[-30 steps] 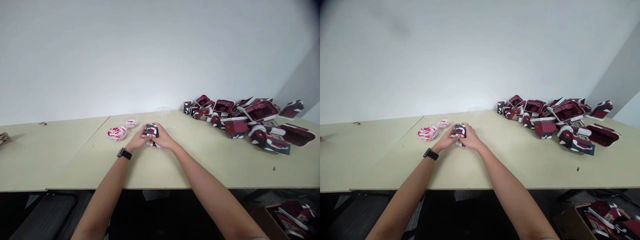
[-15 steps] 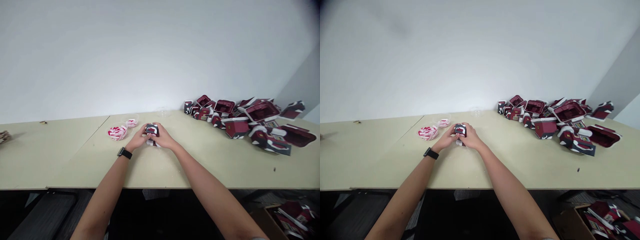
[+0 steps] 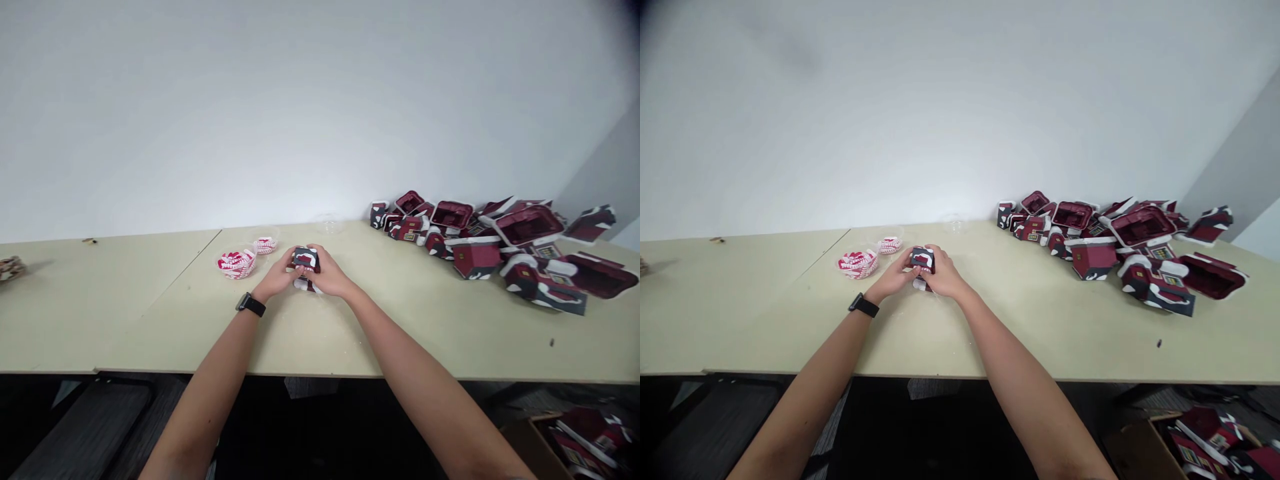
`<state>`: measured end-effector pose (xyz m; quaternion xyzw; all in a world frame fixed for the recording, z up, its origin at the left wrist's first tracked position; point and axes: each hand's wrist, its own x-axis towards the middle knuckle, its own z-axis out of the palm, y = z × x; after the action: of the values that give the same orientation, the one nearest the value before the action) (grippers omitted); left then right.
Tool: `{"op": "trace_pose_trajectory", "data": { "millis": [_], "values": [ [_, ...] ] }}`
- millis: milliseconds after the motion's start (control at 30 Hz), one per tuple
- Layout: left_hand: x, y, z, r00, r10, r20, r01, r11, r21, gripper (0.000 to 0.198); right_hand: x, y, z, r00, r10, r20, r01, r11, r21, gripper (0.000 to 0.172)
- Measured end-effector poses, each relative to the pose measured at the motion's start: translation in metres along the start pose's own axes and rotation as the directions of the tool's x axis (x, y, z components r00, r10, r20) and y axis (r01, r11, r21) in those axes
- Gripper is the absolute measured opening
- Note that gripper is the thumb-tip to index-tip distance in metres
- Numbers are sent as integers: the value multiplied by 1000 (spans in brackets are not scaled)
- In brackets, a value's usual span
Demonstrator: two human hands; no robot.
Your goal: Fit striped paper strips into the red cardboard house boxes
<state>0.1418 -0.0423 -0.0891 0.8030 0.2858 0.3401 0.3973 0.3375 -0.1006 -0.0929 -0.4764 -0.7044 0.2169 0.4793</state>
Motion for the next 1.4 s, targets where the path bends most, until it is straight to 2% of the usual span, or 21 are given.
{"op": "trace_pose_trajectory", "data": {
  "millis": [333, 633, 833, 1400],
  "values": [
    [0, 0, 1, 1000, -1, -19, 1, 1000, 2, 78, 0, 0, -1, 1000, 0, 10, 0, 1000, 8, 59],
    [0, 0, -1, 1000, 3, 13, -3, 1000, -5, 76, -1, 0, -2, 1000, -28, 11, 28, 1000, 10, 60],
    [0, 2, 1, 999, -32, -26, 31, 999, -20, 74, 0, 0, -2, 1000, -13, 13, 13, 1000, 7, 57],
    [0, 13, -1, 999, -4, 38, 6, 999, -39, 71, 0, 6, 0, 999, -52, 4, 52, 998, 17, 56]
  ]
}}
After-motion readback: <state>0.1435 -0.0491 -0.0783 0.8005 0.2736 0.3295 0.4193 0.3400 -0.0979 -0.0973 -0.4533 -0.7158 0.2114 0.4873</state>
